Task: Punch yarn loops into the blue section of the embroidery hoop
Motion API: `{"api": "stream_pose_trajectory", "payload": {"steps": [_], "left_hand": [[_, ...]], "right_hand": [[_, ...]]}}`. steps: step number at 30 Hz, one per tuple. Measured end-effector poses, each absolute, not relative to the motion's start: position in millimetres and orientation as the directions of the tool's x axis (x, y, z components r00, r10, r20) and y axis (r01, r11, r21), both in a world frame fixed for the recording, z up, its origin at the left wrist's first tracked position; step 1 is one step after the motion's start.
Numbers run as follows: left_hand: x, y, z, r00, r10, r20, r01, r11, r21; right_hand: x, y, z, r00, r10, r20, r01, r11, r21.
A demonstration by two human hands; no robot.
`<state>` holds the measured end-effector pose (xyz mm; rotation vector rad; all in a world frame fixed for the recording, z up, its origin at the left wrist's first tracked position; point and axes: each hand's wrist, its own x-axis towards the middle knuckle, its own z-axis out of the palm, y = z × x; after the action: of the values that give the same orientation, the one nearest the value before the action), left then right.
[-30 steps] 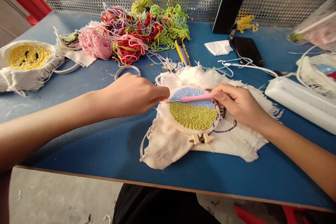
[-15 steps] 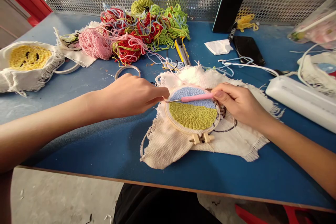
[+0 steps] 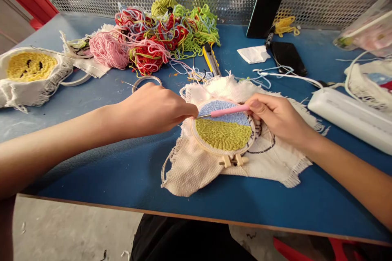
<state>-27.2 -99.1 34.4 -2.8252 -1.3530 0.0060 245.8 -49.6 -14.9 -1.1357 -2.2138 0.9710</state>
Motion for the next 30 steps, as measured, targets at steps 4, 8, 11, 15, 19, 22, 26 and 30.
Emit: {"api": "stream_pose_trajectory", "payload": {"steps": [4, 8, 11, 15, 19, 22, 26, 30], "left_hand": [[-21.7, -95.0, 41.2, 0.677, 0.734, -0.043, 0.724, -0.676, -0.141], [-15.4, -91.1, 49.4, 0.693, 0.719, -0.054, 0.699, -0.688, -0.195], [-10.3, -90.5, 53.4, 0.726, 0.685, -0.050, 0.665, -0.719, -0.201], [-7.7, -90.3, 55.0, 0.748, 0.661, -0.062, 0.645, -0.745, -0.168], [-14.5, -85.0, 56.3, 0.768, 0.638, -0.054, 0.636, -0.770, -0.060], [-21.3, -80.1, 58.9, 0.777, 0.629, -0.042, 0.630, -0.776, 0.040], [-24.5, -80.4, 64.4, 0.743, 0.659, -0.118, 0.669, -0.724, 0.169], [-23.0, -84.2, 69.1, 0.735, 0.658, -0.162, 0.672, -0.675, 0.305]], "right_hand": [[245.4, -48.4, -14.1, -0.516, 0.854, 0.070, 0.447, 0.337, -0.829], [245.3, -45.8, -16.7, -0.456, 0.887, 0.074, 0.323, 0.242, -0.915], [245.0, -45.3, -16.6, -0.438, 0.898, 0.049, 0.266, 0.181, -0.947], [245.4, -46.4, -13.7, -0.441, 0.896, 0.047, 0.272, 0.183, -0.945], [247.0, -46.3, -12.2, -0.484, 0.875, 0.029, 0.330, 0.213, -0.920], [248.4, -45.1, -12.9, -0.503, 0.864, 0.021, 0.347, 0.225, -0.910], [250.5, -43.7, -15.2, -0.521, 0.853, 0.003, 0.359, 0.223, -0.906], [252.2, -43.0, -15.8, -0.530, 0.848, -0.019, 0.361, 0.206, -0.909]]}}
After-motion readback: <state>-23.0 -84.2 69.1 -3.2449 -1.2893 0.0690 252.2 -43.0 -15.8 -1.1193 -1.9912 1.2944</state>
